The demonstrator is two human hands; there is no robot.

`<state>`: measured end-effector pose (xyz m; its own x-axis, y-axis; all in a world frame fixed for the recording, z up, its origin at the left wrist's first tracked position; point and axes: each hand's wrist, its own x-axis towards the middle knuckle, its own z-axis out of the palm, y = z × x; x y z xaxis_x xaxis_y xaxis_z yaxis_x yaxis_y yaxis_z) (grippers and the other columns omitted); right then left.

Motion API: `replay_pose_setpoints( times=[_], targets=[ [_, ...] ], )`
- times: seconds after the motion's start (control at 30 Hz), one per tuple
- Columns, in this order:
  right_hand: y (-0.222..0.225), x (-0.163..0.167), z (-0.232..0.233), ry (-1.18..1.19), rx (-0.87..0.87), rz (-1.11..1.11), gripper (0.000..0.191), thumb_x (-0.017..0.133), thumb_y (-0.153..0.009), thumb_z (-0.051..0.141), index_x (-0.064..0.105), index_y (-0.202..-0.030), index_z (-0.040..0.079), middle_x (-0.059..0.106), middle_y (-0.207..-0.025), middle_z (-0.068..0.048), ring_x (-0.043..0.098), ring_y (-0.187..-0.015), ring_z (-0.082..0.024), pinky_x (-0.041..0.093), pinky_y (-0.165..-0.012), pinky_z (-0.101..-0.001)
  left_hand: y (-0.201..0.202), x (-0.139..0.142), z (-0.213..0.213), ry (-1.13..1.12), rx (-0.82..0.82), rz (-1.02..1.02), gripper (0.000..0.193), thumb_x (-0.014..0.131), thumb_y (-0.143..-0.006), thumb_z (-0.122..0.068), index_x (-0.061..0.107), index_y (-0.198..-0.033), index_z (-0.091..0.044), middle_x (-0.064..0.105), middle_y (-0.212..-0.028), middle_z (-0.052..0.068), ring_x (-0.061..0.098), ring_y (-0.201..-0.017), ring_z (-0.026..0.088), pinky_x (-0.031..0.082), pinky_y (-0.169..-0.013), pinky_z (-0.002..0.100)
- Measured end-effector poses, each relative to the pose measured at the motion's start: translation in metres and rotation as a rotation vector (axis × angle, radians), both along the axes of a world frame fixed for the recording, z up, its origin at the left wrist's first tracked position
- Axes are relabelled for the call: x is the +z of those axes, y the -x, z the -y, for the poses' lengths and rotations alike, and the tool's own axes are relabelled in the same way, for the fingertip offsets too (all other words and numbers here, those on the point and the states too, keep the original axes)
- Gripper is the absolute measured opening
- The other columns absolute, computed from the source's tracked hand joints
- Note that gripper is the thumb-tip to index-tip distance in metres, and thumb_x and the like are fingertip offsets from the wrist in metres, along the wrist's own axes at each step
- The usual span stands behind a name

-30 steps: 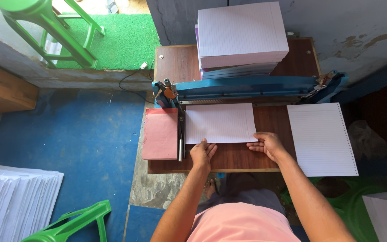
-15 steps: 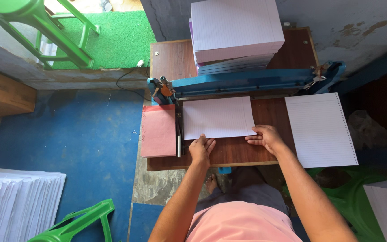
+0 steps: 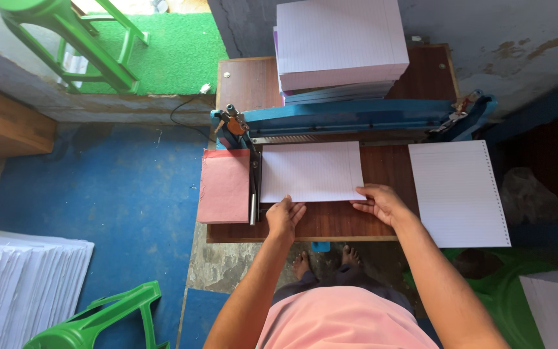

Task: The person inserts a stack of lined paper into a book cover using a manual binding machine. They repeatedly align the paper, press the machine's lever to secure the binding, and place the finished notebook onto a growing stack.

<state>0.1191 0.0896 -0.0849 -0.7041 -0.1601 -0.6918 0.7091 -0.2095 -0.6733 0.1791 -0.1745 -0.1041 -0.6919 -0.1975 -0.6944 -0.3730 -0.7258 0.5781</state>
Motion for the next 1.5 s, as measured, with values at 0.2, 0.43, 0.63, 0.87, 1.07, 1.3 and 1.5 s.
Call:
replay_pose_setpoints(
  times=[0.2, 0.43, 0.63, 0.87, 1.07, 1.3, 1.5],
  targets=[
    [-0.002, -0.02, -0.003, 0.037, -0.048, 0.014, 0.02, 0.068, -0.091, 0.007, 0.065, -0.106, -0.006, 0.071, -0.103, -0.018, 0.074, -0.092, -0.026, 0.066, -0.075, -0.0337, -0.02, 0.032, -0.001, 0.381, -0.477, 0.183, 0.047, 0.066, -0.096, -0.042, 0.073, -0.106, 0.004, 0.074, -0.097, 0.022, 0.071, -0.079, 0.03, 0.056, -0.063, 0.038],
    [-0.008, -0.037, -0.013, 0.041, -0.105, 0.03, 0.016, 0.069, -0.09, 0.005, 0.065, -0.101, -0.006, 0.07, -0.101, -0.018, 0.075, -0.091, -0.027, 0.066, -0.073, -0.0334, -0.027, 0.041, -0.036, 1.849, -0.799, -0.539, 0.051, 0.079, -0.081, -0.03, 0.065, -0.124, -0.006, 0.067, -0.118, 0.015, 0.061, -0.114, 0.033, 0.048, -0.098, 0.051],
    [-0.004, -0.041, -0.019, 0.073, -0.129, 0.046, 0.017, 0.069, -0.087, 0.005, 0.066, -0.101, -0.003, 0.072, -0.1, -0.016, 0.074, -0.09, -0.026, 0.065, -0.072, -0.0327, 0.004, -0.002, -0.043, 2.246, -0.958, -0.646, 0.056, 0.072, -0.079, -0.012, 0.06, -0.134, -0.007, 0.061, -0.134, 0.013, 0.053, -0.132, 0.033, 0.041, -0.11, 0.054],
    [-0.003, -0.016, -0.034, 0.132, -0.113, -0.002, 0.022, 0.07, -0.091, 0.014, 0.067, -0.105, -0.002, 0.072, -0.1, -0.015, 0.074, -0.09, -0.024, 0.065, -0.075, -0.0325, 0.025, 0.0, -0.05, 2.204, -0.591, -0.87, 0.015, 0.067, -0.092, -0.01, 0.07, -0.106, -0.006, 0.076, -0.112, 0.01, 0.072, -0.107, 0.028, 0.055, -0.094, 0.044],
    [0.008, -0.001, -0.048, 0.181, -0.124, -0.016, 0.045, 0.056, -0.101, 0.041, 0.063, -0.116, -0.002, 0.074, -0.102, -0.018, 0.073, -0.094, -0.028, 0.061, -0.085, -0.0421, 0.037, 0.062, -0.057, 2.109, -0.539, -0.886, 0.013, 0.066, -0.094, -0.007, 0.069, -0.106, -0.006, 0.076, -0.106, 0.009, 0.075, -0.101, 0.026, 0.058, -0.086, 0.04],
    [0.025, -0.004, -0.053, 0.077, 0.044, -0.305, 0.043, 0.061, -0.094, 0.016, 0.053, -0.136, 0.008, 0.066, -0.128, -0.009, 0.064, -0.119, -0.02, 0.053, -0.104, -0.0412, 0.048, 0.146, -0.077, 1.691, -0.531, -0.849, 0.019, 0.064, -0.095, -0.01, 0.07, -0.112, -0.007, 0.076, -0.097, 0.011, 0.074, -0.087, 0.029, 0.058, -0.075, 0.041],
    [0.034, -0.01, -0.075, 0.226, -0.053, -0.482, 0.031, 0.069, -0.098, 0.015, 0.059, -0.124, 0.003, 0.068, -0.112, -0.008, 0.062, -0.109, -0.021, 0.048, -0.103, -0.0391, 0.057, 0.171, -0.098, 1.099, -0.59, -0.415, 0.024, 0.061, -0.099, -0.022, 0.073, -0.116, -0.01, 0.077, -0.088, 0.011, 0.073, -0.071, 0.02, 0.057, -0.07, 0.034]
  ],
)
